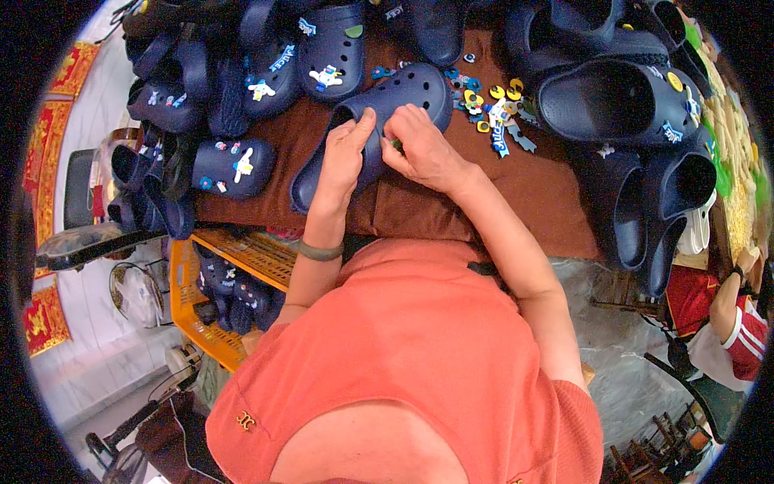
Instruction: Manually attaching decorative charms into the ventilation holes of rubber clogs.
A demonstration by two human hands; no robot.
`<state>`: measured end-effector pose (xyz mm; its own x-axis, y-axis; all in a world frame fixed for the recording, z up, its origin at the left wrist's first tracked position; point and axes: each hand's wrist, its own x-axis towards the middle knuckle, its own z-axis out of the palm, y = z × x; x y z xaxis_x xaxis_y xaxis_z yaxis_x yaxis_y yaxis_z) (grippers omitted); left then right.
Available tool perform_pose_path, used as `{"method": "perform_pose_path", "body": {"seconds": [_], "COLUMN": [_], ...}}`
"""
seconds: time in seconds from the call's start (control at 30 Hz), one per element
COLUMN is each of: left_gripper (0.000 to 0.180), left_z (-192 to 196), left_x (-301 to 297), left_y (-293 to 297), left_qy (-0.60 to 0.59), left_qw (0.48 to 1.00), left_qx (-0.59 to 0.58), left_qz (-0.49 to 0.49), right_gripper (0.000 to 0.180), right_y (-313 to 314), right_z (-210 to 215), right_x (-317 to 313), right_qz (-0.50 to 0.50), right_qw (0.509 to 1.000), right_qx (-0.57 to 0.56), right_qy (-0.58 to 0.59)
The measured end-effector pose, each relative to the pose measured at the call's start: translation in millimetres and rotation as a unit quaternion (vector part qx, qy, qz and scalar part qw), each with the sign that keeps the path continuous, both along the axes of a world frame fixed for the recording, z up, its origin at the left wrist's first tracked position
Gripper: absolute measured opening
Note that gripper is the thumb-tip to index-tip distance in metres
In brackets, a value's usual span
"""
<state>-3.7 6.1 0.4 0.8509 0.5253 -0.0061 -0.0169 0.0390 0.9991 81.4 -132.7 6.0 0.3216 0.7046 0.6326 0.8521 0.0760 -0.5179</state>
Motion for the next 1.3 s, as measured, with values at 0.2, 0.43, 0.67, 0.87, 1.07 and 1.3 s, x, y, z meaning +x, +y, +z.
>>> {"method": "perform_pose_path", "body": {"seconds": [0.2, 0.43, 0.67, 0.87, 1.07, 1.3], "left_gripper": [0.036, 0.050, 0.033, 0.033, 0.048, 0.053], "left_z": [-3, -5, 16, 20, 7, 18], "left_x": [-1, 4, -10, -12, -3, -5], "left_y": [4, -1, 5, 6, -2, -6], "left_qy": [-0.001, -0.036, 0.019, 0.021, 0.032, 0.045], "left_qw": [0.998, 0.999, 0.996, 0.987, 0.994, 0.984], "left_qx": [-0.052, -0.010, -0.080, -0.133, 0.085, 0.153], "left_qz": [-0.025, 0.007, -0.044, -0.093, -0.067, -0.074], "right_gripper": [0.026, 0.032, 0.033, 0.029, 0.026, 0.022], "right_y": [-4, 0, -5, -6, -3, -11], "right_z": [-4, -16, -18, -9, -6, 1], "right_x": [6, -1, -3, -7, -16, -28], "right_qz": [0.061, 0.000, 0.014, 0.027, -0.061, -0.188], "right_qw": [0.998, 0.989, 0.989, 0.994, 0.994, 0.975], "right_qx": [0.018, 0.070, 0.082, 0.066, 0.053, -0.066], "right_qy": [-0.008, -0.128, -0.122, -0.080, -0.070, -0.098]}}
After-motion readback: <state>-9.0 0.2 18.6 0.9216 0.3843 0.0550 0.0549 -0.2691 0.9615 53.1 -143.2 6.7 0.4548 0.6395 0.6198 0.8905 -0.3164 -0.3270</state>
